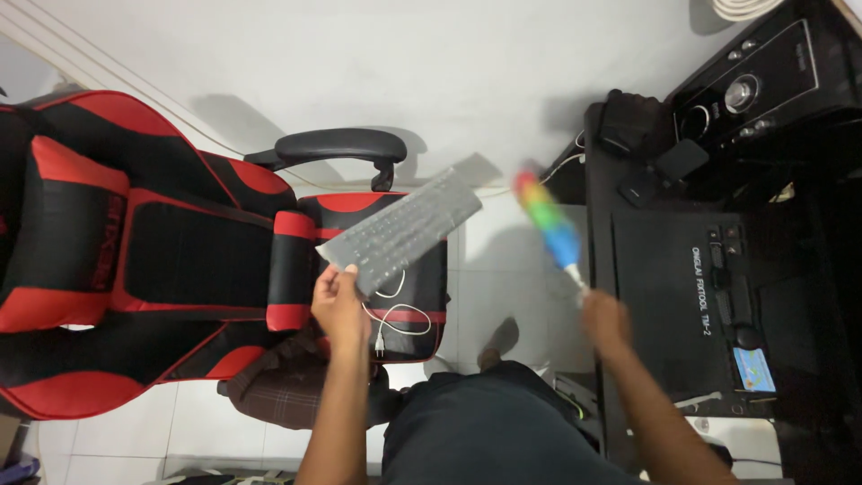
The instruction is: The person is dusting a computer desk, keyboard, and surrounding electronics using a colorful duster.
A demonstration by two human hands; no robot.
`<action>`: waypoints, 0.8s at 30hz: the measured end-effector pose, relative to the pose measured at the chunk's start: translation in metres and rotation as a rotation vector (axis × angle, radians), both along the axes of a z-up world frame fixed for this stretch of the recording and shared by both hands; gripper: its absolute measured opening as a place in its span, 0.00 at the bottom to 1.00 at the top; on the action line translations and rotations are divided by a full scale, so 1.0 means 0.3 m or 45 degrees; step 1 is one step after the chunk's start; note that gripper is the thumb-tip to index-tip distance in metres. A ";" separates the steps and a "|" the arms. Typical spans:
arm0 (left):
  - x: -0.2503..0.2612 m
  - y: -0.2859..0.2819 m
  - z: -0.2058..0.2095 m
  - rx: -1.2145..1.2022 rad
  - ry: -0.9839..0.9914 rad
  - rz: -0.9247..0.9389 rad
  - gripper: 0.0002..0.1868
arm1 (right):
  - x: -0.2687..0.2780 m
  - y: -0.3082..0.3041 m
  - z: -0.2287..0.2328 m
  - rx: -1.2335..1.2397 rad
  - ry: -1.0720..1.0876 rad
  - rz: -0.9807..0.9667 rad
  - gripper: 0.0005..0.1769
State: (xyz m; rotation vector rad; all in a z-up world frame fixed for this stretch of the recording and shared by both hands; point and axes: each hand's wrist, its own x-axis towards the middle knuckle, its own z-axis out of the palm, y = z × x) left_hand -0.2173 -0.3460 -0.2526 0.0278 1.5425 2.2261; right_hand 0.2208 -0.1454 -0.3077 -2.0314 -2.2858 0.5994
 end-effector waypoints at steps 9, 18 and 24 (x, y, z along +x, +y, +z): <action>0.011 -0.010 0.098 -0.180 -0.054 -0.038 0.14 | -0.258 -0.269 0.332 -0.128 0.320 0.457 0.16; 0.014 0.017 0.219 0.117 -0.300 -0.060 0.12 | -0.028 -0.029 0.081 -0.072 0.013 -0.022 0.19; -0.006 0.080 0.112 0.066 -0.408 -0.049 0.07 | -0.109 -0.244 0.241 -0.023 0.577 0.483 0.12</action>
